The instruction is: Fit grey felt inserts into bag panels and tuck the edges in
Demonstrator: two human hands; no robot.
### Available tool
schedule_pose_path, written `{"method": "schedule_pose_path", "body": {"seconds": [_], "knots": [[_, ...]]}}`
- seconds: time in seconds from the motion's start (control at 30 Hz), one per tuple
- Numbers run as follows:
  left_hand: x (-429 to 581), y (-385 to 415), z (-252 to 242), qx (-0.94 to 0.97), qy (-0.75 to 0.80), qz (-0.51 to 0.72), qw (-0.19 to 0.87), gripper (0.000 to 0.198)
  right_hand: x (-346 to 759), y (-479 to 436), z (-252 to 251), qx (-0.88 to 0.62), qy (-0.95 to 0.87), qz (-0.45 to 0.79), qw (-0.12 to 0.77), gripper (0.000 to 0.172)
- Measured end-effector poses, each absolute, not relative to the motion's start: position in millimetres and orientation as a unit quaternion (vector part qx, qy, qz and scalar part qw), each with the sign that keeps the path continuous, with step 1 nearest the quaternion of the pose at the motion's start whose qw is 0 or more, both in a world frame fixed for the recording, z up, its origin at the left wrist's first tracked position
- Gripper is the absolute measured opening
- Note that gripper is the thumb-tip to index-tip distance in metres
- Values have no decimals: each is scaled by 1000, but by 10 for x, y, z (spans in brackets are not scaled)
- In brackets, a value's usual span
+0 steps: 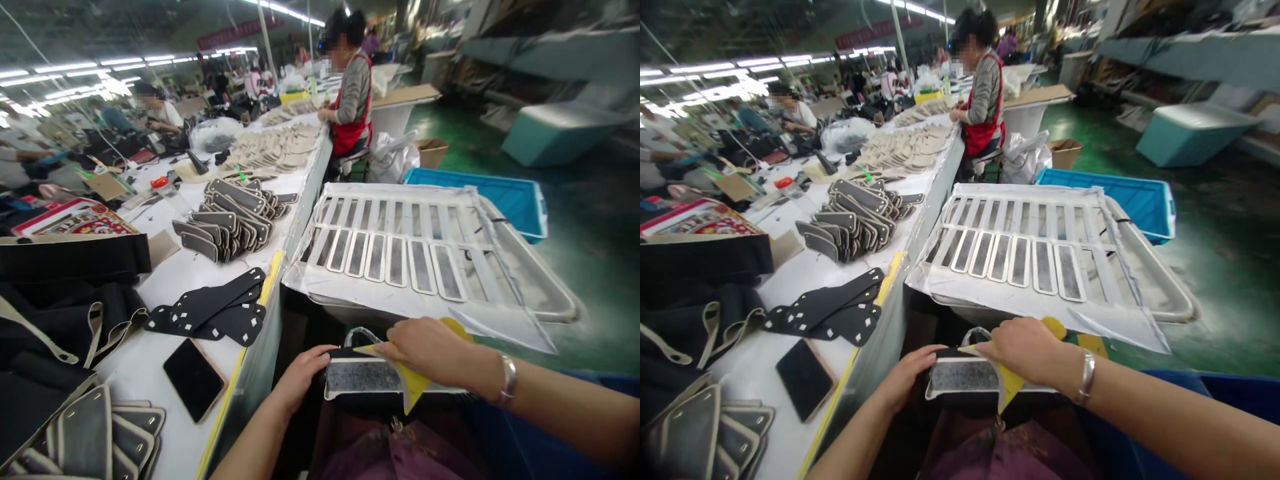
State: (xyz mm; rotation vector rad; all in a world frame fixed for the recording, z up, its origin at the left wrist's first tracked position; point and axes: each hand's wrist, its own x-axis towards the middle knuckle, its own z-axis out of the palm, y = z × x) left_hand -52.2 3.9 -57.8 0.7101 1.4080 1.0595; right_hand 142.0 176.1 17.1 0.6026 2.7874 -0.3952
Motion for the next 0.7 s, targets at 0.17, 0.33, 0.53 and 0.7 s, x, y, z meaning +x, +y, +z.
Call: {"method": "schedule_pose_path", "body": {"seconds": [0.17,0.33,0.53,0.7], "knots": [[-619,-58,-497,360,671,395,513,41,1943,1205,366,290,811,-498,104,35],[-497,-209,-462,297,638,387,596,63,1985,460,121,378,583,-716,58,49],[-564,-96,-510,273,584,410,645,64,1616,623,199,371,570,-722,-127,46],[-599,-68,-571,264,555,419,668,59,880,959,192,327,502,-746,-292,36]]}}
